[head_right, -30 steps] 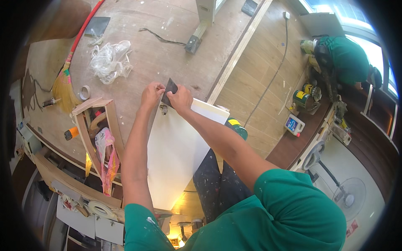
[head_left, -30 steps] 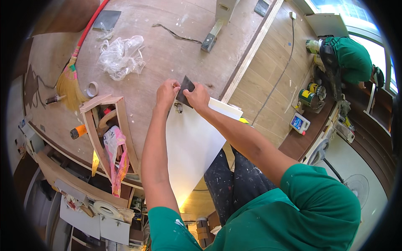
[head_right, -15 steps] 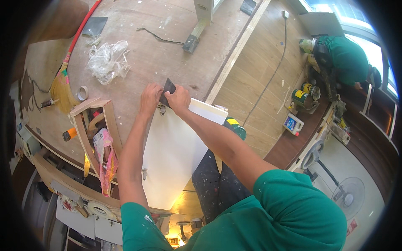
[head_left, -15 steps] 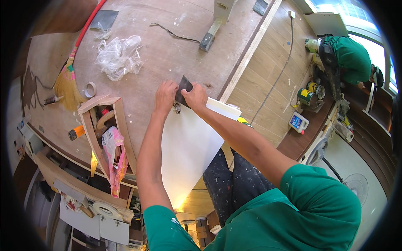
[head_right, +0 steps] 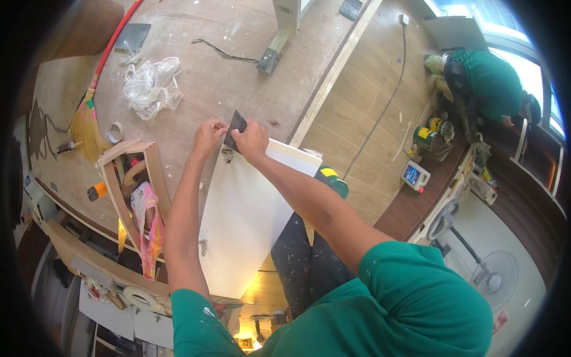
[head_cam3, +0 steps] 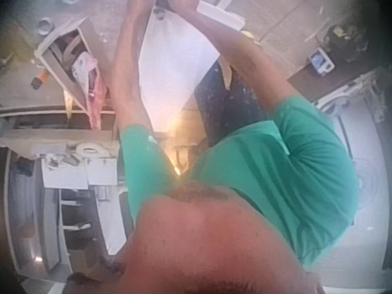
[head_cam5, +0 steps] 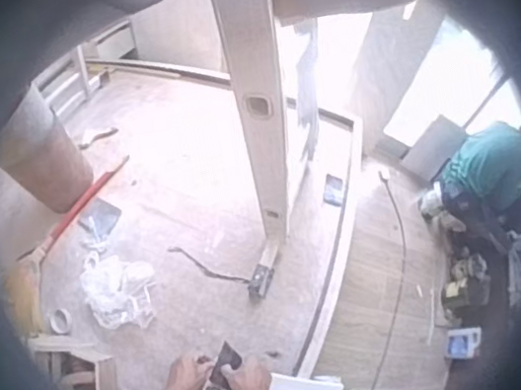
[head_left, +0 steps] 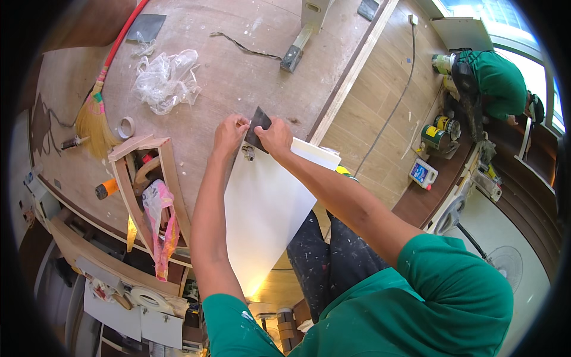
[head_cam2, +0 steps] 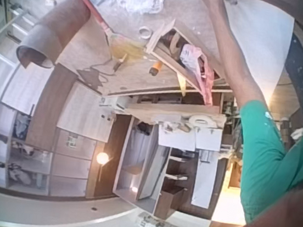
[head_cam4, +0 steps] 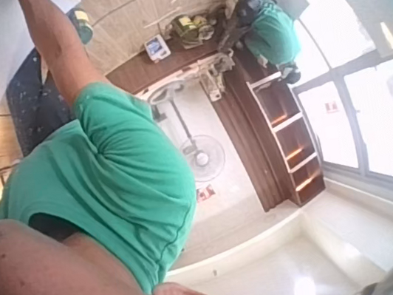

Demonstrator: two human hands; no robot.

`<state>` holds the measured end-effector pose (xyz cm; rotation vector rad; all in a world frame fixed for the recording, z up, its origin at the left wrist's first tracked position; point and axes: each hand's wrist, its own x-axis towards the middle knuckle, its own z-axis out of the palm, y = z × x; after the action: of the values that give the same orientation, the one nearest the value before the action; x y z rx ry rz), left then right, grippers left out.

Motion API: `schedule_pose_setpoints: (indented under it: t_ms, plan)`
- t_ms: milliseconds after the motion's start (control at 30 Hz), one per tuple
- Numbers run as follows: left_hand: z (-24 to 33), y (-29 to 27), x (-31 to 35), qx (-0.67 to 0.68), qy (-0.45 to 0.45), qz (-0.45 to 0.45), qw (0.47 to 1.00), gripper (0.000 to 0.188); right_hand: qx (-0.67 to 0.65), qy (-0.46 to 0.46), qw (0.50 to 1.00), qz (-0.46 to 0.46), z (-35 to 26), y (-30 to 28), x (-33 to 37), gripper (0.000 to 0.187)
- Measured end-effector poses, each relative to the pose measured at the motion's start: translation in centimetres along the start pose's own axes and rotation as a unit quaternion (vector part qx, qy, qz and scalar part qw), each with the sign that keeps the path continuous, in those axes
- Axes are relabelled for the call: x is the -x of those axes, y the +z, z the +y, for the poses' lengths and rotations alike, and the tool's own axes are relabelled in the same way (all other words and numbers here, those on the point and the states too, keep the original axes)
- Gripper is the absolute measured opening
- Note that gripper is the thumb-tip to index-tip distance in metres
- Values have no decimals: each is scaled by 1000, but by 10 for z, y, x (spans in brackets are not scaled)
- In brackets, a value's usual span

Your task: The person applies masking tape to the edges of a white cabinet door and smooths it down. They then use a sanding block to sand the taped edges and corners of the door. Another person in the background handles similar cabinet parts.

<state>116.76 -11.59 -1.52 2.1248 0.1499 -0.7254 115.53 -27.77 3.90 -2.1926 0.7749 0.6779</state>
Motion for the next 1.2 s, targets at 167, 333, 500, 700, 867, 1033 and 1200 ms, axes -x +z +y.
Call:
schedule_pose_setpoints:
  t_ms: [167, 333, 500, 700, 867, 1033, 1200]
  plan:
    - [15, -5, 8, -70, 84, 28, 994, 10, -1, -3, 1000, -2, -1, -2, 2, 30]
    - [18, -3, 19, -150, 184, 78, 968, 13, -6, -6, 1000, 11, 5, 5, -2, 30]
    - [9, 7, 26, -49, 173, 145, 973, 24, -17, -5, 1000, 2, 4, 4, -2, 31]
    - [1, 3, 18, 18, 77, 75, 994, 26, -10, -1, 1000, -7, 7, 6, -5, 34]
    - [3, 0, 7, -3, 55, 26, 998, 21, -11, 14, 1000, -17, 7, 6, -5, 31]
    - [5, -4, 4, -37, 68, 19, 997, 13, -13, -2, 1000, 1, 10, 8, -5, 34]
    - [12, -7, 11, -113, 166, 45, 979, 13, -2, -5, 1000, -6, 6, 3, -3, 33]
